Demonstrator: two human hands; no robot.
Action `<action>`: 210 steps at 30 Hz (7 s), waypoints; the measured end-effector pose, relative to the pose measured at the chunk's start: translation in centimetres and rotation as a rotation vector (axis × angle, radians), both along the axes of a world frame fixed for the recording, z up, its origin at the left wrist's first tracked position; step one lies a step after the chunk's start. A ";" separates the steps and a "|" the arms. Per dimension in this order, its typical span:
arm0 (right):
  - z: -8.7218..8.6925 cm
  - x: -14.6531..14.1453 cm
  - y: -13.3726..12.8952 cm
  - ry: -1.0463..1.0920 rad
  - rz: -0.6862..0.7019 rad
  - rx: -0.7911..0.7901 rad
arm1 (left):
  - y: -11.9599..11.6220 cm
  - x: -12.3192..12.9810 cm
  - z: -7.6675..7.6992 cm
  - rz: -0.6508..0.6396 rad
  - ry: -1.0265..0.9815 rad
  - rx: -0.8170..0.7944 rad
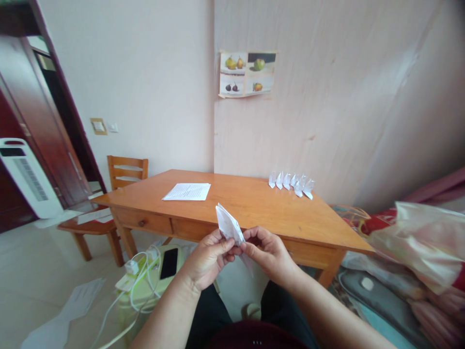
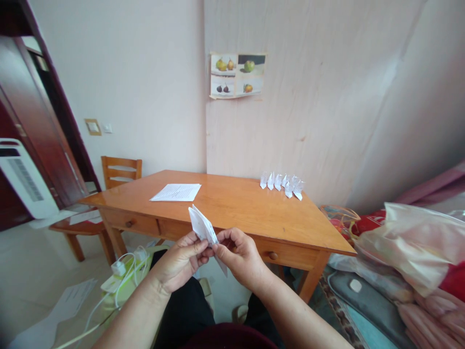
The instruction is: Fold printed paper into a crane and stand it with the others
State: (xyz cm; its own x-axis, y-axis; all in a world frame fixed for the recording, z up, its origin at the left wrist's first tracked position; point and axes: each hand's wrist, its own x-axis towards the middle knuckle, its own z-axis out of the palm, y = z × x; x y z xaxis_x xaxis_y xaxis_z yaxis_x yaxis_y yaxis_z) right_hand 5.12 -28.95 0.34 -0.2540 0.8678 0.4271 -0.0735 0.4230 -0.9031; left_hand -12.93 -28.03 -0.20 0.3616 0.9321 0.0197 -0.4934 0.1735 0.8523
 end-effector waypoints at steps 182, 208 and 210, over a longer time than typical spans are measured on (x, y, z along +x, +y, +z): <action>-0.5 0.1 2.3 0.208 0.024 -0.381 | -0.7 1.5 -0.5 0.037 0.416 0.174; -1.2 0.0 3.9 0.067 -0.238 -0.136 | 0.1 1.6 -0.6 0.658 0.808 0.619; -1.6 0.0 4.3 0.040 -0.310 -0.112 | -0.1 2.1 -0.5 0.689 0.862 0.722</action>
